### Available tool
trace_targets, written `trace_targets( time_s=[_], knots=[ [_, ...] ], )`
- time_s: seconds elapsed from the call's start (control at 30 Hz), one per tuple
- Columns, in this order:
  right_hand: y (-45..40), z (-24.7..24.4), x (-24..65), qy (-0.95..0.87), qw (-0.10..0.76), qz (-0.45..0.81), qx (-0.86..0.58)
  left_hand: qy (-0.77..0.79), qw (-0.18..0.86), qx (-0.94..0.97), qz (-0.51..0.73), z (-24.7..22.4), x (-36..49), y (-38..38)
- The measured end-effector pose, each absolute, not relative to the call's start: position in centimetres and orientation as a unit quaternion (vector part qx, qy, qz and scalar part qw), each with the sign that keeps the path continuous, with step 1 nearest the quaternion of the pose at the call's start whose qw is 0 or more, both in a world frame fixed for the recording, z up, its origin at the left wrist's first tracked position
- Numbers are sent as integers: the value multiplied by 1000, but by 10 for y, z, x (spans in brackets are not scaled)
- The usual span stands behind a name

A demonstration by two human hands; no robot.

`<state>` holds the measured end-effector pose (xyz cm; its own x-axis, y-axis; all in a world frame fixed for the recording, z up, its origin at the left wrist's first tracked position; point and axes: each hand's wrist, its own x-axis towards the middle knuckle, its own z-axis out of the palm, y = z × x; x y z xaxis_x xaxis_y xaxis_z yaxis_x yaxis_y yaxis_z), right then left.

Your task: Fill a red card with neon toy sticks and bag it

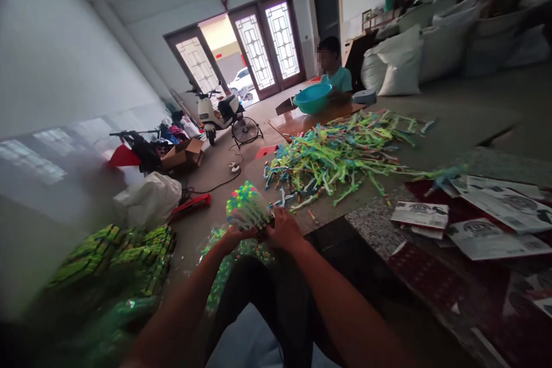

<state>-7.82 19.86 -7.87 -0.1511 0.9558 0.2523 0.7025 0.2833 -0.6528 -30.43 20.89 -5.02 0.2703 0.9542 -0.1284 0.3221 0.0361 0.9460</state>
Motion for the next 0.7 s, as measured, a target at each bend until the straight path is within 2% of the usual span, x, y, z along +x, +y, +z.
trace_targets(
  time_s=[0.23, 0.43, 0.57, 0.7],
  knots=[
    [214, -88, -84, -715, 366, 293, -519, 575, 458, 638, 231, -55, -315, 206],
    [210, -85, -80, -697, 370, 375, -486, 564, 468, 598, 325, -76, -298, 197],
    [207, -84, -79, -698, 388, 363, -479, 590, 456, 558, 364, -88, -287, 196],
    [205, -82, -80, -692, 393, 358, -489, 550, 475, 552, 408, -91, -282, 194]
  ],
)
